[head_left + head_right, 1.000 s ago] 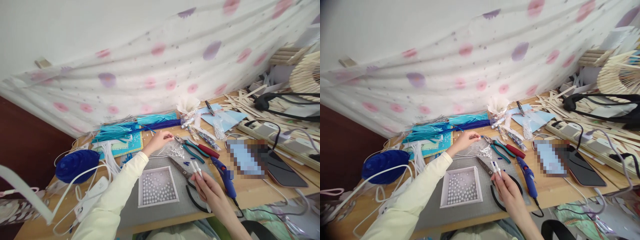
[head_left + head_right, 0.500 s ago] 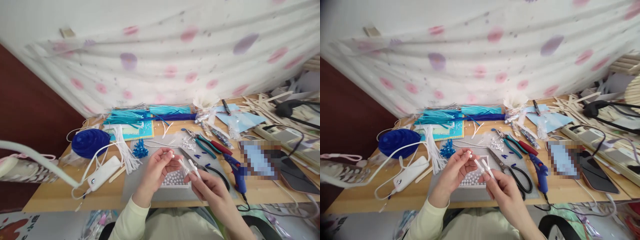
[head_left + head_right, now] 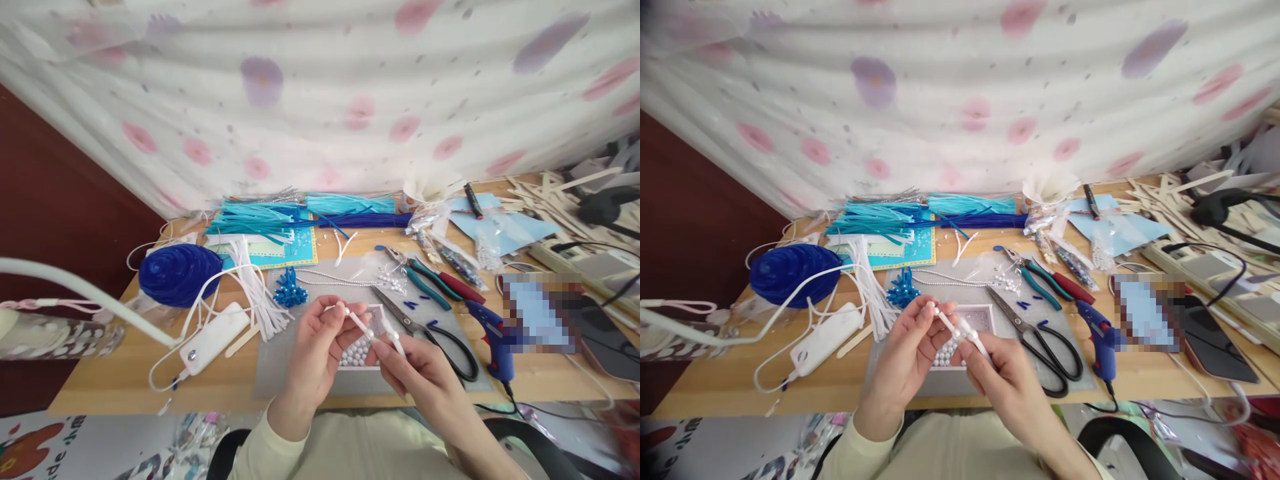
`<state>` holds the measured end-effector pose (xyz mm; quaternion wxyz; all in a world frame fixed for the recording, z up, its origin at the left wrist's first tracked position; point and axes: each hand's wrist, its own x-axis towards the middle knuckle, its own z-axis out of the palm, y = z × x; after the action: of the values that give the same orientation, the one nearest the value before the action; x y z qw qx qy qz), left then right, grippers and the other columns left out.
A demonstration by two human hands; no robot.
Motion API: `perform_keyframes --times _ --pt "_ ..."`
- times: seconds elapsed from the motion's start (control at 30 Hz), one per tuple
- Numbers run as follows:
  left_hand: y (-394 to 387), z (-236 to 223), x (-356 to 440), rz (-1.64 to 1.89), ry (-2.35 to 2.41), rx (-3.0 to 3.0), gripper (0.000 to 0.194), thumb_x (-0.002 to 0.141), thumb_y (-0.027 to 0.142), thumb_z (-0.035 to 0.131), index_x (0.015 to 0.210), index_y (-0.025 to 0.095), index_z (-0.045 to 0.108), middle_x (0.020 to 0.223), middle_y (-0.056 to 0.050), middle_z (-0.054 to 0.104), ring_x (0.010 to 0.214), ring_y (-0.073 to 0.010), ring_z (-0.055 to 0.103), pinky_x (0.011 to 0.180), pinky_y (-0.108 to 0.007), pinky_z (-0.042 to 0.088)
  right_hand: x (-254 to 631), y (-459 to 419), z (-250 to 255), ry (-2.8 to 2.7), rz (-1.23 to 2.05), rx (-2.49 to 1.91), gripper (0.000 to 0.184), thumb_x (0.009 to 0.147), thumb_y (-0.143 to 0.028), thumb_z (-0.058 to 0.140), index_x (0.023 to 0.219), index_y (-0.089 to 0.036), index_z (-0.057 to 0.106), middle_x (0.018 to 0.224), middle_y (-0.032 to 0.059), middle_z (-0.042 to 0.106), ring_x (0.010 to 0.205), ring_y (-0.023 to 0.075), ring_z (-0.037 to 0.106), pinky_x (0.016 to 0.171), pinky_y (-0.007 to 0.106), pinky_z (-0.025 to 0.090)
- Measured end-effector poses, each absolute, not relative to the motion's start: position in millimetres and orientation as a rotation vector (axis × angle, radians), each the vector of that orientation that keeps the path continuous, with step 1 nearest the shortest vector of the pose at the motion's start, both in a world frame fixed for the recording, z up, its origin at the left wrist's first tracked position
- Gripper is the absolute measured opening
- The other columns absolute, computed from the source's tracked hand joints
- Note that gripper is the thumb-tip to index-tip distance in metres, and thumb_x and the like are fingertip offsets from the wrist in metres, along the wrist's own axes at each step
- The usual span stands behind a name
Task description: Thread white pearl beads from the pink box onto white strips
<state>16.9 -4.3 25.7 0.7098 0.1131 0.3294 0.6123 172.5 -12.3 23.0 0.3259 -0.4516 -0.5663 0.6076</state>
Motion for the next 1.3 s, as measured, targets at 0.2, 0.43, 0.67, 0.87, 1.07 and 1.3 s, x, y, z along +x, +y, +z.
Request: perform_keyframes --times 0.2,0.43,0.67,0.87,1.07,1.3 --pt "1 21 13 1.358 0.719 0.254 0.031 0.071 0.026 0.095 0.086 0.017 0.070 0.088 -0.008 0.085 0.074 -0.0139 0.080 0.072 -0.020 0.064 168 -7 23 -1.514 1.599 -1.192 0.061 0.092 -0.074 0.051 0.062 -0.021 0.048 0.050 -0.0050 0.038 0.047 0.0095 0.029 0.046 0.025 0.023" --pt "2 18 9 1.362 0.754 0.270 0.034 0.069 0.030 0.096 0.086 0.017 0.070 0.086 -0.007 0.085 0.073 -0.0144 0.080 0.069 -0.021 0.065 168 -5 18 -1.518 1.628 -1.194 0.060 0.094 -0.073 0.048 0.066 -0.020 0.052 0.051 -0.0054 0.037 0.048 0.0097 0.029 0.047 0.026 0.023" --pt "2 16 9 1.367 0.784 0.279 0.033 0.070 0.031 0.095 0.086 0.017 0.070 0.084 -0.006 0.085 0.071 -0.0136 0.079 0.068 -0.020 0.064 168 -3 16 -1.540 1.629 -1.199 0.058 0.096 -0.069 0.048 0.067 -0.020 0.053 0.051 -0.0056 0.037 0.049 0.0098 0.029 0.048 0.026 0.024" --pt "3 14 9 1.362 0.800 0.284 0.033 0.072 0.032 0.094 0.087 0.017 0.069 0.085 -0.006 0.085 0.072 -0.0135 0.079 0.068 -0.020 0.064 167 -2 16 -1.558 1.620 -1.206 0.056 0.097 -0.067 0.048 0.067 -0.020 0.052 0.051 -0.0055 0.038 0.048 0.0102 0.030 0.047 0.026 0.025" --pt "3 13 10 1.365 0.801 0.288 0.030 0.075 0.031 0.092 0.088 0.017 0.069 0.086 -0.005 0.085 0.074 -0.0133 0.079 0.070 -0.020 0.063 167 0 17 -1.572 1.581 -1.209 0.058 0.097 -0.066 0.048 0.060 -0.022 0.042 0.051 -0.0047 0.038 0.049 0.0103 0.030 0.047 0.026 0.026" --pt "2 13 10 1.371 0.807 0.309 0.030 0.074 0.031 0.093 0.087 0.017 0.069 0.085 -0.005 0.085 0.074 -0.0139 0.079 0.070 -0.020 0.063 165 -1 18 -1.573 1.588 -1.204 0.058 0.096 -0.069 0.047 0.062 -0.022 0.046 0.051 -0.0047 0.038 0.049 0.0107 0.029 0.046 0.026 0.026"
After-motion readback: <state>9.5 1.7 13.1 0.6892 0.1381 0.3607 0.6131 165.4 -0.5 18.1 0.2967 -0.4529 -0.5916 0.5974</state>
